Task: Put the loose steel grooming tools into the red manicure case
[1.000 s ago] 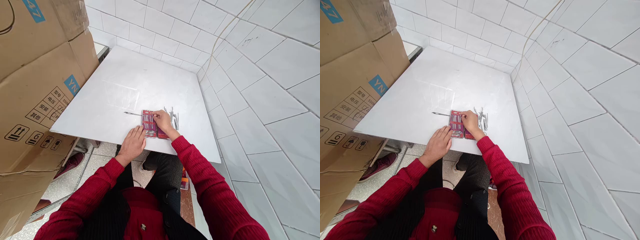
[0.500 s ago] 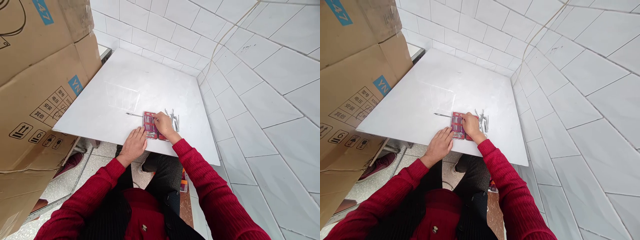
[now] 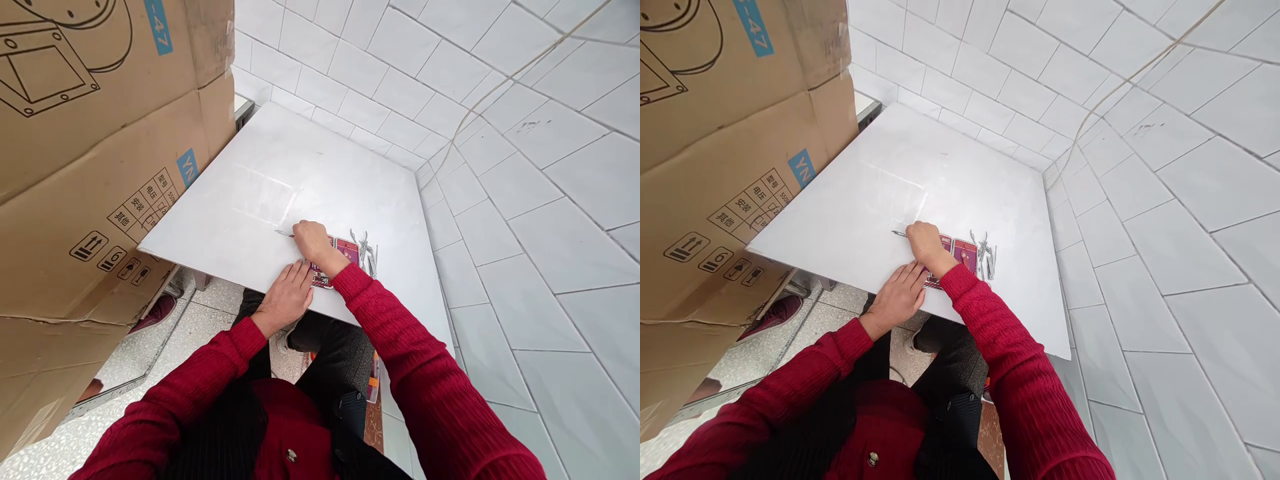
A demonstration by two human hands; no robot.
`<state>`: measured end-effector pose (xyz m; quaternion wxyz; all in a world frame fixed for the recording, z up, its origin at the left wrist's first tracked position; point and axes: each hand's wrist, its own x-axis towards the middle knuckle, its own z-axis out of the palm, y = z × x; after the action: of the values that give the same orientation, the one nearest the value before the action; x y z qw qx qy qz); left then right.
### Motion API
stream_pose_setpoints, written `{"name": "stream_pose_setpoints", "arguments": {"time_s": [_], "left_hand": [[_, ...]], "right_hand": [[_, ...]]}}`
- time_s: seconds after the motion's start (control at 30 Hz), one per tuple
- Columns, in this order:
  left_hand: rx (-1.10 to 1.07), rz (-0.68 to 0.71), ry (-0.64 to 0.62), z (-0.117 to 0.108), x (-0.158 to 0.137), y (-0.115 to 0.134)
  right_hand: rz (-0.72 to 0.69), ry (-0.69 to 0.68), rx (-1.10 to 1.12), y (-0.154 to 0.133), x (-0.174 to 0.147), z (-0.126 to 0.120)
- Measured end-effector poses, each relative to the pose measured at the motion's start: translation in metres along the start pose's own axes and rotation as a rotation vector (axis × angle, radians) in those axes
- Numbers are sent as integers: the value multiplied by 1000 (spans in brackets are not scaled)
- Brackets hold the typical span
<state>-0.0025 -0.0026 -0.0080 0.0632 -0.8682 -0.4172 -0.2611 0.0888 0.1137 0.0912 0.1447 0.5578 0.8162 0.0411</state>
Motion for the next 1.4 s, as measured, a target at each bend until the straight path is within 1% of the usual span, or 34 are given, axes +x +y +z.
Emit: {"name": "stream_pose_setpoints", "arguments": {"time_s": [0.1,0.17,0.4,0.53,0.77,0.9,0.97,1.07,1.13,1.3,1.4], "left_hand": [[-13,-13,-18,1,0,0],[-9,-15,-28,1,0,0],[-1,-11,-30,-1,-1,1],[-27,-22,-39,-2,-1,0],[-40,-19,-44,-4,0,0],[-22,-17,-41,-4,0,0],[-17,-21,-39,-3,0,0],[-22,-23,-40,-1,0,0],[-24,-22,-36,0,0,0],[-19,-16,-21,-1,-1,1],[-26,-14,-26,-1,-1,1]], "right_hand": [[-54,-23,-52,-5,6,-2],[-59,-41,-62,-5,8,-4],[35,-160,36,3,9,-14],[26,-136,71,2,3,-16],[3,-61,143,8,1,-5],[-19,-46,159,11,1,-4],[10,-43,123,8,3,-5],[127,-57,83,2,8,-6],[184,-70,96,0,12,-8],[250,-60,165,4,18,-11],[291,-77,175,8,23,-9]]}}
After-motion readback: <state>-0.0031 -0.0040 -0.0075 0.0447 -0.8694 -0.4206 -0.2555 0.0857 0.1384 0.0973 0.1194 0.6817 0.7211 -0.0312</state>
